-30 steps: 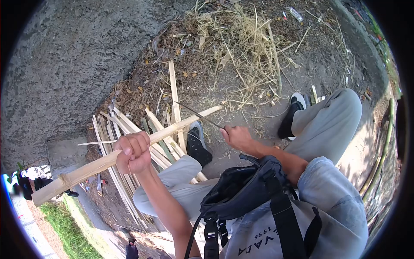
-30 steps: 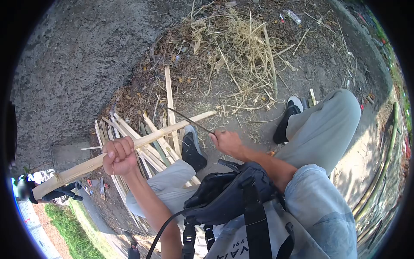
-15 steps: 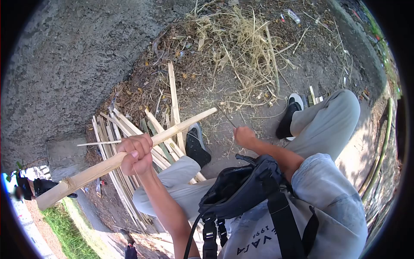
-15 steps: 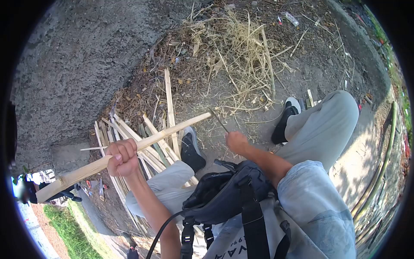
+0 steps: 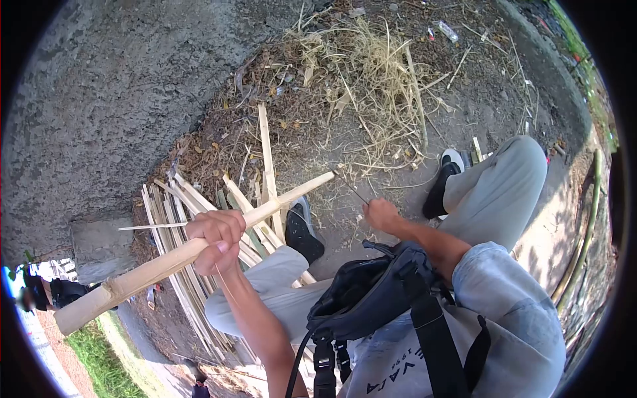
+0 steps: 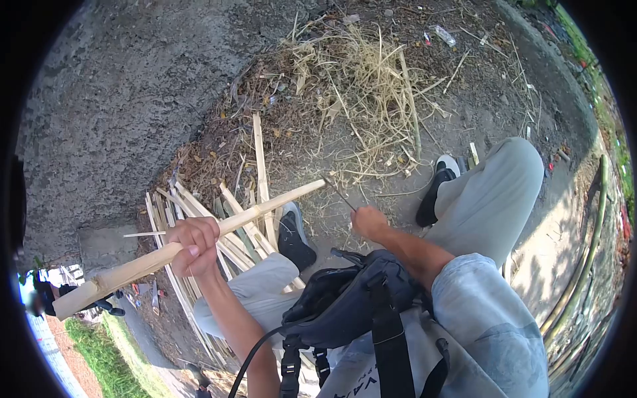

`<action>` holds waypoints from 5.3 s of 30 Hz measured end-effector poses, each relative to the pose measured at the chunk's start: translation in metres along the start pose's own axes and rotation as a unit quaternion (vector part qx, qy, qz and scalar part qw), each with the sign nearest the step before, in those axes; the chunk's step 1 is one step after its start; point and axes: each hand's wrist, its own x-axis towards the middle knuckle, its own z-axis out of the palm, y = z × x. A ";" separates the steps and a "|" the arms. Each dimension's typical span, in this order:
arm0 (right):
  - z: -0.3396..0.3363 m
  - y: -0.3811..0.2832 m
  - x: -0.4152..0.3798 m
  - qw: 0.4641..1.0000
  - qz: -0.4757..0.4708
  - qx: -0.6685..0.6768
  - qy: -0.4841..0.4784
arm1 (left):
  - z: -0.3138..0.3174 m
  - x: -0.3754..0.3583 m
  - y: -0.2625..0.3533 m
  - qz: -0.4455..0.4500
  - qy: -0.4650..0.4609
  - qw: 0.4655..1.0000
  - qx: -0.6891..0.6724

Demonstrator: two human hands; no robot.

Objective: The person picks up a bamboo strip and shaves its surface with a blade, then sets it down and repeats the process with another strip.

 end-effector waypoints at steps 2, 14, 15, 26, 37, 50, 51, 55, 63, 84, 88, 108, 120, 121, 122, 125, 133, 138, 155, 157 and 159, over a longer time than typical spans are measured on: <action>-0.010 -0.023 -0.002 1.000 0.000 0.002 -0.017 | 0.002 0.000 -0.001 -0.007 0.001 1.000 -0.002; 0.001 -0.010 0.003 0.998 0.018 0.054 0.023 | 0.005 0.001 -0.001 -0.023 -0.012 1.000 -0.011; 0.003 -0.016 0.001 0.998 0.019 0.058 0.020 | 0.005 0.001 -0.001 -0.025 -0.012 1.000 -0.012; -0.025 -0.062 -0.018 0.997 -0.062 0.054 0.000 | -0.027 -0.006 0.001 -0.003 0.066 0.998 -0.005; 0.007 -0.008 0.013 0.999 0.023 0.028 -0.032 | -0.011 -0.005 0.000 0.004 0.017 1.000 -0.019; -0.016 -0.053 -0.008 0.995 -0.072 0.072 0.006 | -0.007 -0.007 0.000 -0.009 0.000 1.000 -0.026; -0.030 -0.072 -0.020 0.993 -0.083 0.087 0.004 | -0.006 -0.006 -0.001 -0.007 -0.001 0.999 -0.031; -0.056 -0.121 -0.053 0.967 -0.219 0.131 0.006 | -0.001 -0.004 -0.003 -0.008 -0.021 0.999 -0.034; -0.020 -0.076 -0.012 0.990 -0.118 0.072 0.033 | -0.014 -0.005 0.000 0.002 -0.003 0.999 -0.033; -0.005 -0.085 -0.024 0.974 -0.151 0.161 0.056 | -0.007 -0.003 -0.004 -0.005 0.001 0.999 -0.047; 0.003 -0.025 0.002 0.996 -0.074 0.046 0.012 | -0.016 -0.007 0.000 0.004 0.032 0.999 -0.036; -0.029 -0.088 -0.026 0.986 -0.122 0.115 0.003 | -0.004 0.005 -0.006 -0.013 -0.015 0.999 -0.045; -0.004 -0.070 -0.005 0.988 -0.118 0.098 0.030 | -0.002 0.004 -0.005 -0.014 -0.018 0.999 -0.044; 0.003 -0.074 -0.010 0.981 -0.144 0.122 0.050 | -0.005 0.003 -0.006 -0.012 -0.021 0.998 -0.052; 0.010 -0.064 -0.008 0.988 -0.098 0.117 0.034 | -0.005 0.001 -0.005 -0.013 -0.009 0.999 -0.051; 0.018 -0.014 0.008 0.997 0.006 0.080 -0.004 | -0.013 -0.002 -0.006 0.005 -0.005 0.998 -0.055; -0.041 -0.119 -0.025 0.979 -0.153 0.126 0.038 | 0.014 -0.001 -0.016 0.034 0.207 0.978 0.016; -0.041 -0.117 -0.030 0.969 -0.195 0.142 0.057 | 0.026 -0.009 -0.021 0.051 0.218 0.974 0.027; -0.025 -0.076 -0.016 0.987 -0.100 0.124 0.011 | 0.021 -0.004 -0.022 0.063 0.236 0.969 0.023; -0.057 -0.111 -0.037 0.984 -0.112 0.140 0.004 | 0.017 -0.004 -0.020 0.057 0.256 0.965 0.022; -0.059 -0.129 -0.045 0.978 -0.155 0.138 0.018 | 0.014 -0.003 -0.020 0.060 0.269 0.961 0.035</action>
